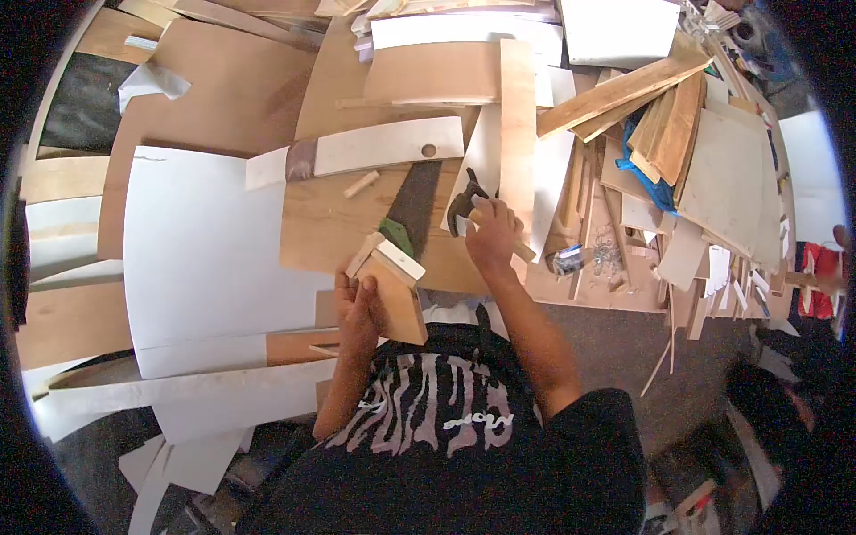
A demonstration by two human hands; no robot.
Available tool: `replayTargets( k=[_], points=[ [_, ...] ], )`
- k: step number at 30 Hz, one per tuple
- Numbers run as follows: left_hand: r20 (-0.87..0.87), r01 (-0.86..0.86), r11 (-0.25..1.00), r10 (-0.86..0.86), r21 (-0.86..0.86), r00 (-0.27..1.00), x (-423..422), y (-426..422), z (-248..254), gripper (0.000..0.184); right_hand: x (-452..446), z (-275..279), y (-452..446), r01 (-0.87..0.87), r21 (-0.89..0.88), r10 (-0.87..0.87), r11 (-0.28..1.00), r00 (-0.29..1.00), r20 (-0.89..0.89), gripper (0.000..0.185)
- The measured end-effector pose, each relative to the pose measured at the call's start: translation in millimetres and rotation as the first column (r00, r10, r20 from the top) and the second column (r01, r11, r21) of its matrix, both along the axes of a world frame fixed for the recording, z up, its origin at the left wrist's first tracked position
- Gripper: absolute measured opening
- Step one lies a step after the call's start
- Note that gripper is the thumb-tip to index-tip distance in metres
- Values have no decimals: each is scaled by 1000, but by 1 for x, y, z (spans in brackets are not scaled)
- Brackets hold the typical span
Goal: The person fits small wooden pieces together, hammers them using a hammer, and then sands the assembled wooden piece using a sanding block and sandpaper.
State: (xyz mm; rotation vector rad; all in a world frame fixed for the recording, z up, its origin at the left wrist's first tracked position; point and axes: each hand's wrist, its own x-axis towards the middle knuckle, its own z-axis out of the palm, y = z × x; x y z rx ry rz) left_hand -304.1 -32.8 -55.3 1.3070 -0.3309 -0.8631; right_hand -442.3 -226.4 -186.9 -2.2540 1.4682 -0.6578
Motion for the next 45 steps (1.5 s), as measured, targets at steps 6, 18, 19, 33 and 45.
replayTargets(
  k=[6,18,19,33,45],
  points=[
    [10,54,984,-53,-167,999,67,22,-11,56,27,61,64,-502,446,-119,741,556,823,47],
    [318,215,977,-205,3,925,182,76,-19,46,149,118,198,-415,514,-224,751,572,789,43],
    [312,220,975,-209,0,927,186,77,-17,46,148,122,200,-397,521,-217,755,599,770,40],
    [635,61,991,-122,117,762,165,77,24,50,140,144,175,-405,403,6,821,711,703,38],
    [152,22,979,-53,202,987,191,53,0,48,145,124,161,-309,527,100,792,917,387,86]
  ],
)
